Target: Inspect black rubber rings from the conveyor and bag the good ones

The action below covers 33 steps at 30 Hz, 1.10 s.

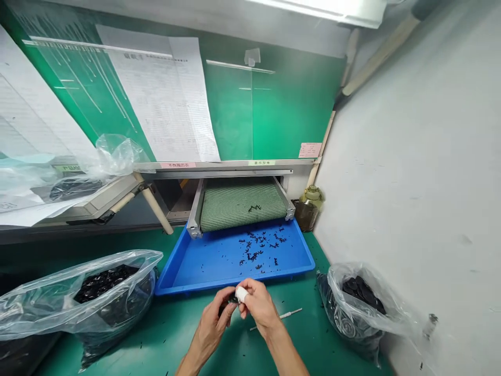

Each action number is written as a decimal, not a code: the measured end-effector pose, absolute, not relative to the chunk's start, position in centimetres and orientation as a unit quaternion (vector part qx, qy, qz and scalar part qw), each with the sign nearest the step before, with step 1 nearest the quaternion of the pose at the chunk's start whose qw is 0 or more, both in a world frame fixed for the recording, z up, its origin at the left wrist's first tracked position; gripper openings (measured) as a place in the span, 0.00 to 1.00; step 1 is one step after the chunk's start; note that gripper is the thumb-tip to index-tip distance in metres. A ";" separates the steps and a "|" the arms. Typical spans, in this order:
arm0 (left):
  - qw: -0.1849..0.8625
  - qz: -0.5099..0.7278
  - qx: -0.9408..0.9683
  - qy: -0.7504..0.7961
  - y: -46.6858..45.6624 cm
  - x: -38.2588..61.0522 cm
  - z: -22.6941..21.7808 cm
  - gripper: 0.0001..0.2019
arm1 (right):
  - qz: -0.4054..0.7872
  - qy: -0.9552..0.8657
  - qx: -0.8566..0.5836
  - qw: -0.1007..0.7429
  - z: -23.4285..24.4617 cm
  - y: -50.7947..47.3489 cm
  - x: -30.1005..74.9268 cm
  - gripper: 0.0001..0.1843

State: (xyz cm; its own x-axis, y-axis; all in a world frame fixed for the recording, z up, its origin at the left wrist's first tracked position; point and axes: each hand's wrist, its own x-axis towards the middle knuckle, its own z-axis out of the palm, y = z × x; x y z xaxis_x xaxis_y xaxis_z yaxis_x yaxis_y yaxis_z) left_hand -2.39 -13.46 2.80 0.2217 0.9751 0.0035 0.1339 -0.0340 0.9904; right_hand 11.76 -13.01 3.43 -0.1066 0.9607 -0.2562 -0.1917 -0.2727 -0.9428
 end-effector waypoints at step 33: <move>0.783 0.407 0.284 0.374 -13.6 -1.6 2.8 0.13 | 0.309 -0.761 -0.517 0.241 4.6 -13.1 15.6 0.16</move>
